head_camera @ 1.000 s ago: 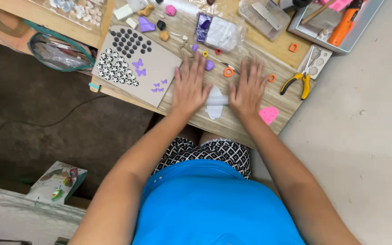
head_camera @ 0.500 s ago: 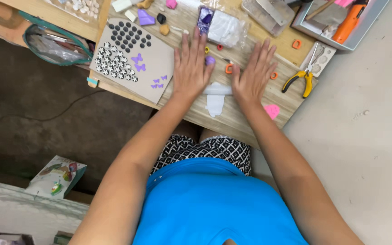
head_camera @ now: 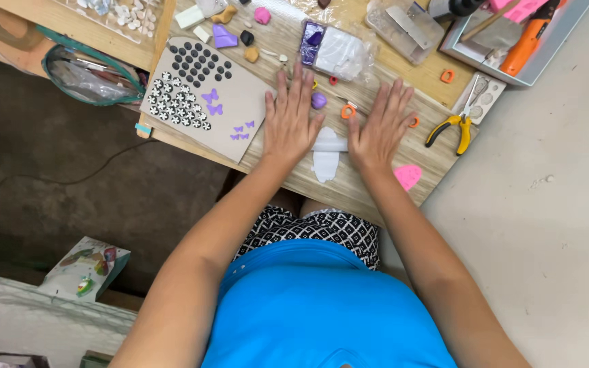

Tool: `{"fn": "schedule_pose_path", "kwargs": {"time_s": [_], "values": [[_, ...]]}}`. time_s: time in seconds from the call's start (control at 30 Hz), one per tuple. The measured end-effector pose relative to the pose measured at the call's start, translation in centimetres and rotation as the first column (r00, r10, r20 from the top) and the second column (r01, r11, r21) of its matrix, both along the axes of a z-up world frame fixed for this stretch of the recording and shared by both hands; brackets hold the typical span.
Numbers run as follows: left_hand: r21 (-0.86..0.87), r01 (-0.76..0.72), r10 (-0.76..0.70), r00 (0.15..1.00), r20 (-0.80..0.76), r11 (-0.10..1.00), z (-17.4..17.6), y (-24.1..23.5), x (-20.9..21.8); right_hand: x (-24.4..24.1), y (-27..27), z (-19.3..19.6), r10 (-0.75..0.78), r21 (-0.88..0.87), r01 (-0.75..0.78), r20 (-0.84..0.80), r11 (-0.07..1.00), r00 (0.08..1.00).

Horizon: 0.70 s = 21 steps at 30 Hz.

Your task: The person rolls a small piece of white clay on a wooden table using a white rolling pin. They repeatedly flatten and adjust the clay, occasionally lifting it to check its shape. The workspace contains various craft supplies, including colored clay pieces and tools.

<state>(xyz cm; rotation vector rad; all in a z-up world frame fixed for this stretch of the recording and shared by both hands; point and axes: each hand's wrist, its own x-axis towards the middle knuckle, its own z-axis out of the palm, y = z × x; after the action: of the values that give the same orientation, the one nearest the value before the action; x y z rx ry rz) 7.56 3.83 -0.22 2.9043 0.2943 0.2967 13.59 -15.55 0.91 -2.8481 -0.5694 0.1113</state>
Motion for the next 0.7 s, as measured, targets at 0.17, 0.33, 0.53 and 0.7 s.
{"fn": "schedule_pose_path", "kwargs": {"time_s": [0.17, 0.33, 0.53, 0.7], "values": [[-0.092, 0.143, -0.139, 0.989, 0.049, 0.986, 0.4, -1.0, -4.0, -5.3, -3.0, -1.2, 0.077, 0.126, -0.089, 0.098, 0.988, 0.992], [-0.165, 0.338, -0.313, 0.936, 0.16, 0.927, -1.0, -1.3, -5.8, -8.4, -5.5, -2.1, 0.16, 0.186, -0.189, 0.16, 0.964, 0.974], [-0.158, 0.283, -0.284, 0.959, 0.014, 0.946, 0.5, -1.2, -3.4, -10.4, -6.9, -3.2, 0.205, 0.224, -0.261, 0.246, 0.939, 0.947], [-0.268, 0.312, -0.342, 0.937, -0.07, 0.911, 0.1, -0.5, -1.5, -12.5, -12.0, -5.3, 0.056, 0.193, -0.144, 0.404, 0.971, 0.913]]}}
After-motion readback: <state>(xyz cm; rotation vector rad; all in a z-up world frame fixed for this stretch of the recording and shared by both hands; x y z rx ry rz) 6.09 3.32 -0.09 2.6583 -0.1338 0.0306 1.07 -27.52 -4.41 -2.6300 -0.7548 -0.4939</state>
